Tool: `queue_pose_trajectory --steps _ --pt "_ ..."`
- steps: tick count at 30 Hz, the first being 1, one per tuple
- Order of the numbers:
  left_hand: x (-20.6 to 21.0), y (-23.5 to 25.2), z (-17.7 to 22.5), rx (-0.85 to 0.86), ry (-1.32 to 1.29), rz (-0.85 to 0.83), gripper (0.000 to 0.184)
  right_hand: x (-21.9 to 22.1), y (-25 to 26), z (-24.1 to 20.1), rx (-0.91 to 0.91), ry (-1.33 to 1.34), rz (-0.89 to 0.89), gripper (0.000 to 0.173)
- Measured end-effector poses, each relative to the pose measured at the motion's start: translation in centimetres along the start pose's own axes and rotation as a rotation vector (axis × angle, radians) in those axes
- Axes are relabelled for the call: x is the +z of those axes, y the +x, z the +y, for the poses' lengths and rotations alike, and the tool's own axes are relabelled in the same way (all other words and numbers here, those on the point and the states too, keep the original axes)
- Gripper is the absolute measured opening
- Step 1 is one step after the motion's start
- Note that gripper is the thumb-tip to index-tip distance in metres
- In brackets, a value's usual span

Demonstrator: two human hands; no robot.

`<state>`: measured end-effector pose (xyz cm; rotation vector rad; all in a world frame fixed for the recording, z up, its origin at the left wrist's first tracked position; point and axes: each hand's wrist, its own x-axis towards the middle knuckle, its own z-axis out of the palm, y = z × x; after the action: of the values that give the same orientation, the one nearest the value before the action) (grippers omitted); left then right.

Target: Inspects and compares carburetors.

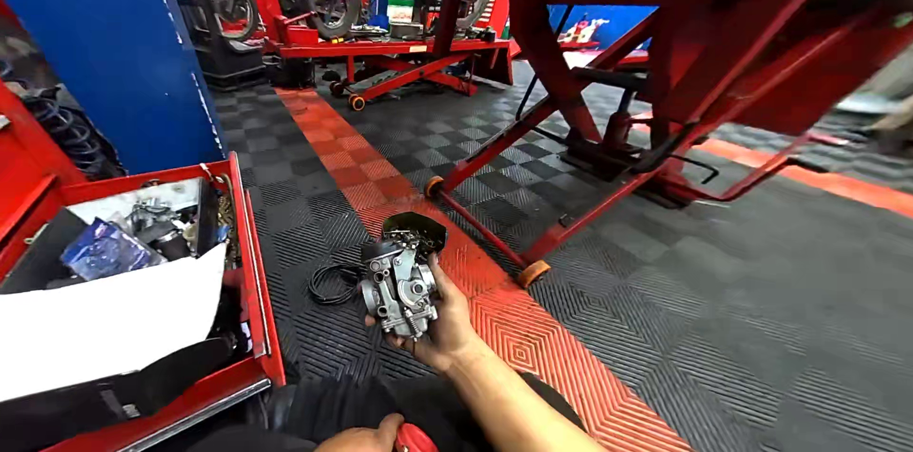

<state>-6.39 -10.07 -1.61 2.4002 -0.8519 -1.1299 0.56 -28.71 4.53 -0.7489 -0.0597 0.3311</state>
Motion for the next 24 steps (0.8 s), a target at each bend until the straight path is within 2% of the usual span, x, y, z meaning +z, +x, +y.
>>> queue_pose_trajectory --steps 1,3,6,7,8,10,13,16,20,24 --pt "0.0 -0.3 -0.3 0.004 -0.041 0.067 0.116 -0.6 -0.1 0.3 -0.026 0.002 0.007 0.079" --pt "-0.8 -1.3 -1.0 0.018 -0.200 0.324 0.101 -1.9 -0.4 1.0 -0.097 -0.043 0.041 0.069" --pt "-3.5 -1.7 -0.3 0.078 -0.399 0.919 0.072 -3.2 -0.4 1.7 -0.217 -0.138 0.126 0.059" --pt "-4.4 -1.4 0.2 0.129 -0.425 1.082 0.065 -3.4 -0.4 1.9 -0.247 -0.183 0.146 0.057" --pt "-5.6 -1.0 0.8 0.176 -0.428 1.175 0.061 -3.5 -0.1 1.9 -0.273 -0.235 0.158 0.058" --pt "-7.6 0.0 1.6 0.204 -0.337 1.222 0.057 -3.7 0.6 2.0 -0.329 -0.315 0.149 0.062" --pt "-8.3 1.5 1.7 0.136 -0.222 1.175 0.049 -4.2 0.4 2.3 -0.396 -0.453 0.146 0.065" --pt "-7.9 2.2 0.8 0.179 -0.297 1.148 0.040 -4.6 0.3 2.3 -0.413 -0.581 0.158 0.064" --pt "-7.6 2.4 -0.7 0.332 -0.473 1.140 0.029 -4.4 0.5 2.6 -0.415 -0.700 0.153 0.063" --pt "-7.7 2.6 -2.0 0.363 -0.500 1.154 0.028 -4.8 1.1 3.3 -0.378 -0.598 0.113 0.062"
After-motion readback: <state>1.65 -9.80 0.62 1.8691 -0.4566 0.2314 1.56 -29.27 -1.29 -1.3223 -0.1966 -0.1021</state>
